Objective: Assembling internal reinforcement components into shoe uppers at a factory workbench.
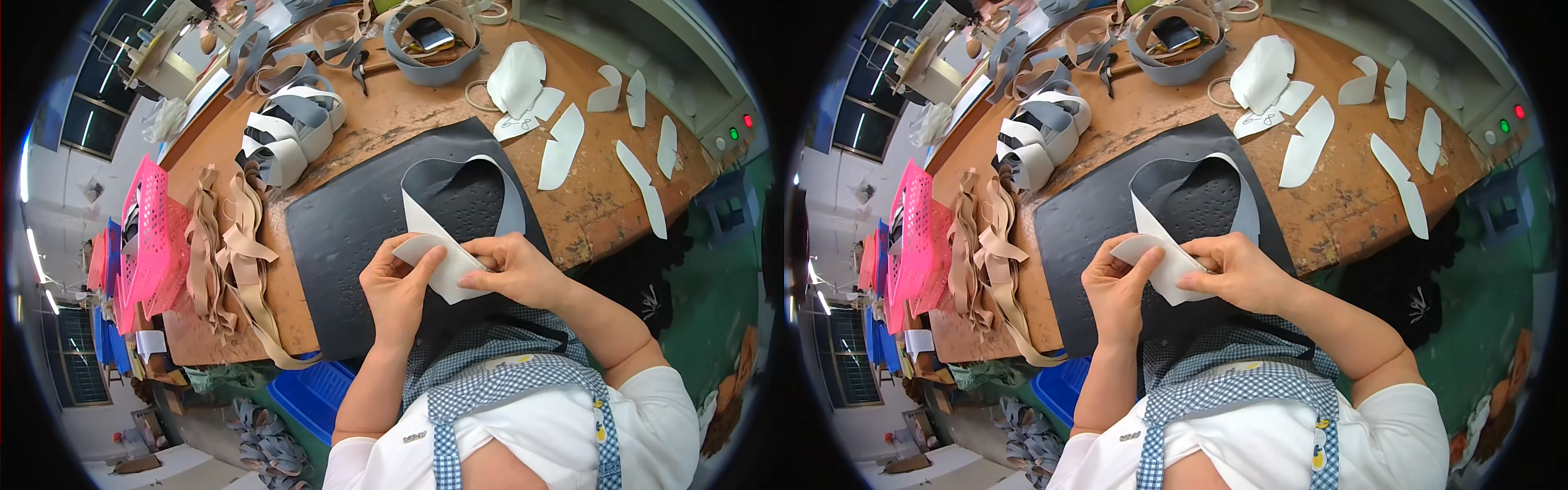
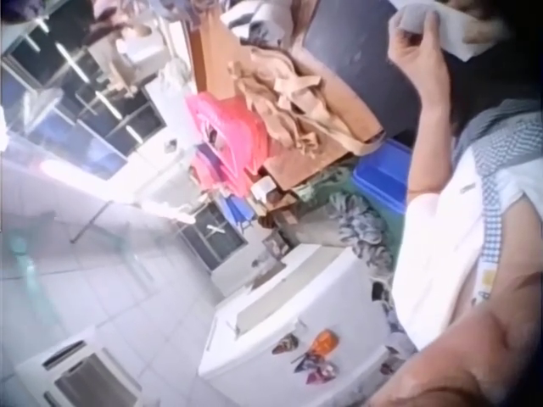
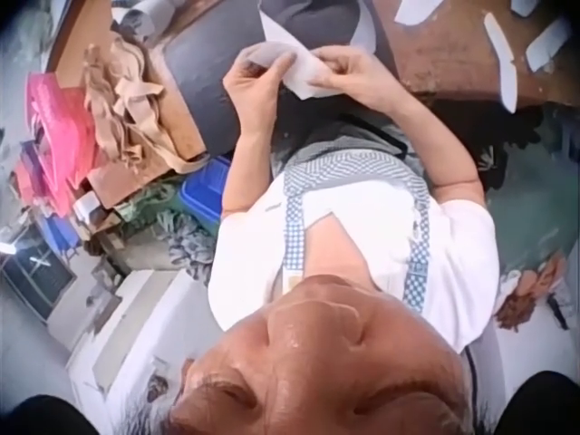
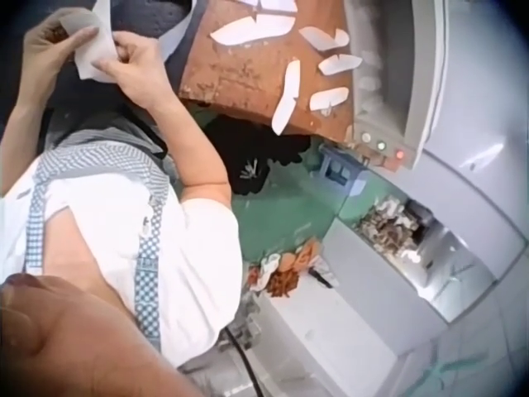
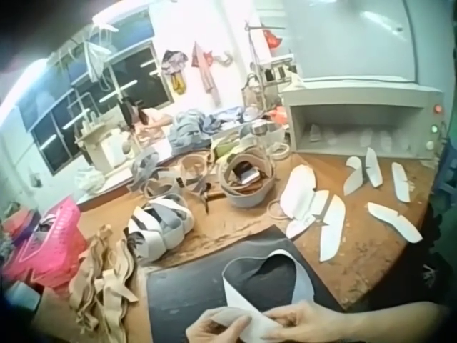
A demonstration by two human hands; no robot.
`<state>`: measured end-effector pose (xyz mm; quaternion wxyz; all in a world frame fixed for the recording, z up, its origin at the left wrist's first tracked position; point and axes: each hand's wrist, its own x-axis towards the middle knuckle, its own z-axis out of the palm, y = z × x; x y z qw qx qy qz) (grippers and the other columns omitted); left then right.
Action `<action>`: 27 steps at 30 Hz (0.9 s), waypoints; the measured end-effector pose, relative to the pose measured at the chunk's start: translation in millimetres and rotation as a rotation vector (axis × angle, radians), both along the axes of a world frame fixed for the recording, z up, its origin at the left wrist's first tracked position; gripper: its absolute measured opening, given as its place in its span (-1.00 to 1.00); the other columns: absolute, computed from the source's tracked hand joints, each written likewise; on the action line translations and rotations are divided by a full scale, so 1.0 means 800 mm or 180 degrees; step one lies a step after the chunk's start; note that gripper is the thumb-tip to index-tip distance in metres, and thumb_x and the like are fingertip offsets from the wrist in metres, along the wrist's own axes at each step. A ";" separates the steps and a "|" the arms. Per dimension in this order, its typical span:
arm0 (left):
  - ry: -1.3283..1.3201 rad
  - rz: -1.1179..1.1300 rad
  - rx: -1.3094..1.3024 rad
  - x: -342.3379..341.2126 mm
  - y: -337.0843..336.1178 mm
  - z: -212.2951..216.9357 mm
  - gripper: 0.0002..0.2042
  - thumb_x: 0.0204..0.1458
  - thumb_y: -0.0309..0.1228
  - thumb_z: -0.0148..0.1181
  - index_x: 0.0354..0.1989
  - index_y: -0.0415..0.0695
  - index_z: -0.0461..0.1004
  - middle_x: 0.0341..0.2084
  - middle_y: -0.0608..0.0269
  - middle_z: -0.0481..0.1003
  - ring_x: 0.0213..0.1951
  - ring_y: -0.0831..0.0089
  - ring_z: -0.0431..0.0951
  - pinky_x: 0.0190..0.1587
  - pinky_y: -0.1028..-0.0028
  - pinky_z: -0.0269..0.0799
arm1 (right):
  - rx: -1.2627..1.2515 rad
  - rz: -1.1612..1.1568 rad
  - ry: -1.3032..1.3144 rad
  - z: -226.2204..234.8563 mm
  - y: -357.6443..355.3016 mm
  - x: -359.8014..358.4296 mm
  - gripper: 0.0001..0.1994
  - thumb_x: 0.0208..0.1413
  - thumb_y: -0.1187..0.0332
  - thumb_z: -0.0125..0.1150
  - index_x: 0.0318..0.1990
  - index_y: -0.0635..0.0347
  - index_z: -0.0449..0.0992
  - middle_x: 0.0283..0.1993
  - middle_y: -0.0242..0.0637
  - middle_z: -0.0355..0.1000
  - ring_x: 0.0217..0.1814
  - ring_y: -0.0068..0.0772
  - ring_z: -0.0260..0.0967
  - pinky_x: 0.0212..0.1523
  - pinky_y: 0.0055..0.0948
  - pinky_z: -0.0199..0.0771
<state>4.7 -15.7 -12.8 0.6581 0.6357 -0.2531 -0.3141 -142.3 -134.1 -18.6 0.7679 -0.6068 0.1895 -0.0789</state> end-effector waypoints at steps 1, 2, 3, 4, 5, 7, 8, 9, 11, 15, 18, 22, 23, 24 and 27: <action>-0.0003 0.0011 0.0001 0.000 0.000 -0.001 -0.77 -0.01 -0.59 0.38 -0.16 -0.30 0.54 -0.33 0.22 0.60 -0.29 0.56 0.58 -0.20 0.58 0.49 | 0.0024 0.0000 0.0008 -0.001 0.001 0.000 -0.60 0.17 0.46 0.25 0.14 0.45 0.42 -0.34 -0.35 0.55 -0.28 -0.74 0.43 -0.24 -0.65 0.44; -0.0051 -0.0014 -0.0010 0.001 0.001 -0.001 -0.76 0.00 -0.57 0.38 -0.15 -0.29 0.54 -0.33 0.22 0.60 -0.29 0.56 0.58 -0.20 0.57 0.50 | 0.0023 0.0010 0.0004 0.002 0.003 0.001 -0.60 0.17 0.46 0.25 0.14 0.45 0.42 -0.34 -0.35 0.55 -0.28 -0.74 0.43 -0.24 -0.65 0.44; -0.0099 -0.0039 -0.0021 0.000 0.001 -0.001 -0.76 0.01 -0.55 0.38 -0.14 -0.29 0.54 -0.34 0.22 0.60 -0.29 0.56 0.58 -0.20 0.57 0.50 | 0.0139 -0.0093 0.0002 0.008 0.005 0.003 -0.60 0.18 0.45 0.25 0.14 0.44 0.42 -0.33 -0.33 0.56 -0.28 -0.73 0.44 -0.24 -0.65 0.44; -0.0105 -0.0039 -0.0030 -0.001 0.000 0.000 -0.76 0.01 -0.55 0.38 -0.14 -0.29 0.54 -0.34 0.22 0.60 -0.29 0.56 0.58 -0.20 0.57 0.50 | 0.0248 -0.0205 -0.0003 0.011 0.006 0.004 -0.60 0.19 0.45 0.24 0.14 0.44 0.43 -0.32 -0.32 0.57 -0.27 -0.72 0.45 -0.24 -0.64 0.45; 0.0000 -0.0014 0.0003 -0.002 -0.001 0.001 -0.77 0.01 -0.54 0.37 -0.15 -0.29 0.54 -0.34 0.23 0.60 -0.29 0.57 0.58 -0.21 0.58 0.49 | 0.0238 -0.0205 -0.0010 0.011 0.005 0.005 -0.60 0.19 0.45 0.24 0.14 0.44 0.43 -0.32 -0.32 0.57 -0.27 -0.72 0.45 -0.24 -0.64 0.45; 0.0094 0.0011 0.0020 -0.001 -0.002 0.001 -0.78 0.02 -0.54 0.37 -0.16 -0.29 0.55 -0.35 0.24 0.60 -0.30 0.58 0.57 -0.21 0.59 0.48 | -0.0077 -0.0401 0.0090 0.007 0.004 0.007 -0.61 0.19 0.45 0.22 0.14 0.44 0.44 -0.28 -0.28 0.58 -0.28 -0.70 0.46 -0.23 -0.62 0.46; 0.0082 0.0083 -0.0038 0.001 0.000 -0.001 -0.79 0.02 -0.54 0.37 -0.17 -0.29 0.55 -0.37 0.25 0.60 -0.31 0.60 0.56 -0.23 0.59 0.47 | -0.0092 -0.0401 0.0078 0.006 0.003 0.008 -0.61 0.19 0.45 0.22 0.14 0.44 0.44 -0.28 -0.28 0.58 -0.28 -0.70 0.46 -0.23 -0.62 0.46; 0.0072 0.0157 -0.0096 0.004 0.000 -0.001 -0.80 0.03 -0.54 0.36 -0.18 -0.28 0.56 -0.38 0.27 0.60 -0.33 0.61 0.55 -0.24 0.60 0.46 | -0.0022 -0.0479 0.0056 0.005 0.003 0.007 -0.62 0.20 0.45 0.22 0.14 0.44 0.44 -0.27 -0.27 0.59 -0.27 -0.68 0.47 -0.23 -0.62 0.46; 0.0072 0.0201 -0.0077 0.009 0.001 0.000 -0.81 0.02 -0.55 0.37 -0.19 -0.27 0.57 -0.41 0.31 0.58 -0.37 0.63 0.52 -0.25 0.62 0.43 | 0.0042 -0.0529 0.0038 0.006 0.004 0.006 -0.62 0.20 0.45 0.21 0.14 0.44 0.44 -0.25 -0.26 0.59 -0.26 -0.67 0.48 -0.22 -0.61 0.47; 0.0069 0.0208 0.0012 0.014 0.000 -0.001 -0.84 0.00 -0.56 0.37 -0.23 -0.25 0.58 -0.45 0.35 0.56 -0.40 0.66 0.50 -0.25 0.63 0.40 | -0.0006 -0.0456 0.0007 0.011 0.006 0.006 -0.65 0.20 0.45 0.19 0.13 0.40 0.46 -0.26 -0.29 0.60 -0.24 -0.67 0.48 -0.19 -0.61 0.46; 0.0230 0.0152 0.0068 0.020 -0.003 -0.010 -0.84 0.00 -0.57 0.38 -0.24 -0.24 0.58 -0.44 0.36 0.56 -0.40 0.66 0.50 -0.24 0.64 0.41 | 0.0065 -0.0419 -0.0058 0.008 0.006 0.009 -0.64 0.20 0.46 0.19 0.13 0.41 0.45 -0.22 -0.26 0.60 -0.20 -0.64 0.50 -0.16 -0.60 0.48; 0.0307 0.0056 0.0020 0.027 -0.006 -0.017 -0.85 -0.01 -0.55 0.39 -0.27 -0.24 0.58 -0.45 0.35 0.57 -0.40 0.63 0.51 -0.22 0.61 0.42 | 0.0351 -0.0289 -0.0096 0.009 0.003 0.008 -0.59 0.17 0.52 0.20 0.17 0.45 0.40 -0.14 -0.19 0.58 -0.16 -0.57 0.52 -0.10 -0.56 0.50; 0.0341 -0.0103 0.0141 0.030 -0.006 -0.017 -0.82 -0.02 -0.52 0.40 -0.24 -0.23 0.57 -0.40 0.33 0.56 -0.34 0.62 0.51 -0.19 0.60 0.42 | 0.0353 -0.0259 -0.0080 0.008 0.002 0.007 -0.59 0.17 0.52 0.20 0.17 0.45 0.40 -0.14 -0.19 0.58 -0.16 -0.57 0.52 -0.10 -0.56 0.50; 0.0375 -0.0265 0.0261 0.031 -0.004 -0.018 -0.79 -0.03 -0.50 0.41 -0.21 -0.23 0.57 -0.34 0.32 0.55 -0.27 0.61 0.51 -0.16 0.59 0.42 | 0.0465 -0.0236 -0.0083 0.006 0.000 0.006 -0.59 0.16 0.52 0.20 0.17 0.45 0.40 -0.13 -0.18 0.58 -0.15 -0.54 0.53 -0.09 -0.55 0.51; 0.0316 -0.0144 0.0379 0.030 -0.005 -0.028 -0.59 -0.06 -0.42 0.45 -0.04 -0.24 0.49 -0.11 0.18 0.51 -0.16 0.57 0.48 -0.13 0.55 0.44 | 0.0576 -0.0185 -0.0093 0.005 -0.004 0.007 -0.58 0.15 0.51 0.21 0.17 0.44 0.40 -0.10 -0.17 0.57 -0.13 -0.51 0.54 -0.06 -0.53 0.51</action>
